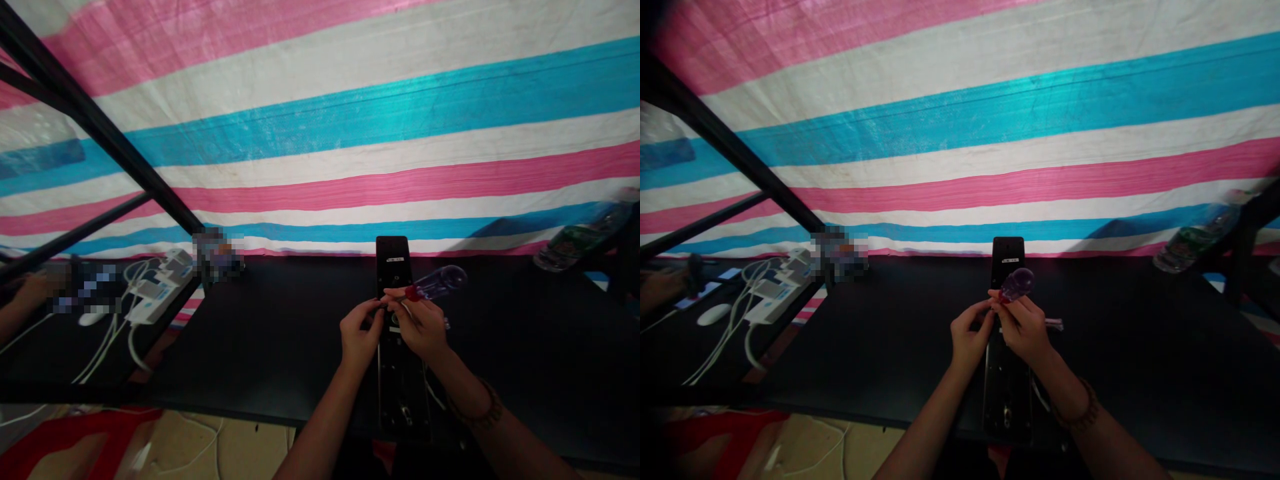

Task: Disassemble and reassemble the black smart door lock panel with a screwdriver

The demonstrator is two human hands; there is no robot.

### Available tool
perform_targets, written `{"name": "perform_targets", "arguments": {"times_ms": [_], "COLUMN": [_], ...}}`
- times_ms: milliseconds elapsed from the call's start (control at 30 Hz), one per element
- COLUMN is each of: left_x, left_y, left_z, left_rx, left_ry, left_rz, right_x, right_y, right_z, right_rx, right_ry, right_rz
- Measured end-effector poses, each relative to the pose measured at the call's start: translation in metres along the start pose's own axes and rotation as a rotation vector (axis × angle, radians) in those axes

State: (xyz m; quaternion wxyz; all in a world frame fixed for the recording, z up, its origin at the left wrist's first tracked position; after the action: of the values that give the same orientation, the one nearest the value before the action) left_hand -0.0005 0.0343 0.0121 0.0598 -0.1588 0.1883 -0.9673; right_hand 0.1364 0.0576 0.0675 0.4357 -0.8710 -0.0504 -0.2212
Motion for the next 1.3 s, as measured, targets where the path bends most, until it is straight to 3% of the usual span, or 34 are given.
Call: {"name": "perform_targets", "arguments": {"times_ms": [1300], "left_x": [-0.0012], "left_y": [-0.0002], "left_z": [-0.0033], "left_rx": [0.008], "left_ry": [0.040], "left_rz": [-0.008], "right_x": [-0.0012], "right_y": [0.0047], "right_z": [0.0030], "right_rx": [-0.006], "right_ry": [0.044], "right_rz": [0.001]}}
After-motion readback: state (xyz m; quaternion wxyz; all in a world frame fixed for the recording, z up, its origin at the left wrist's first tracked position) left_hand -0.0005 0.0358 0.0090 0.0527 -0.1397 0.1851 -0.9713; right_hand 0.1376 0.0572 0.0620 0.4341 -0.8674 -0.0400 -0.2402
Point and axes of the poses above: each hand's wrist, its own y-axis away from the middle knuckle, its own x-axis out of the back of the hand, z = x × y, the point moved 1 cm from there along -y, towards the middle knuckle, and after that the axes turned 11 degrees about -z, right-handed, at the moved point
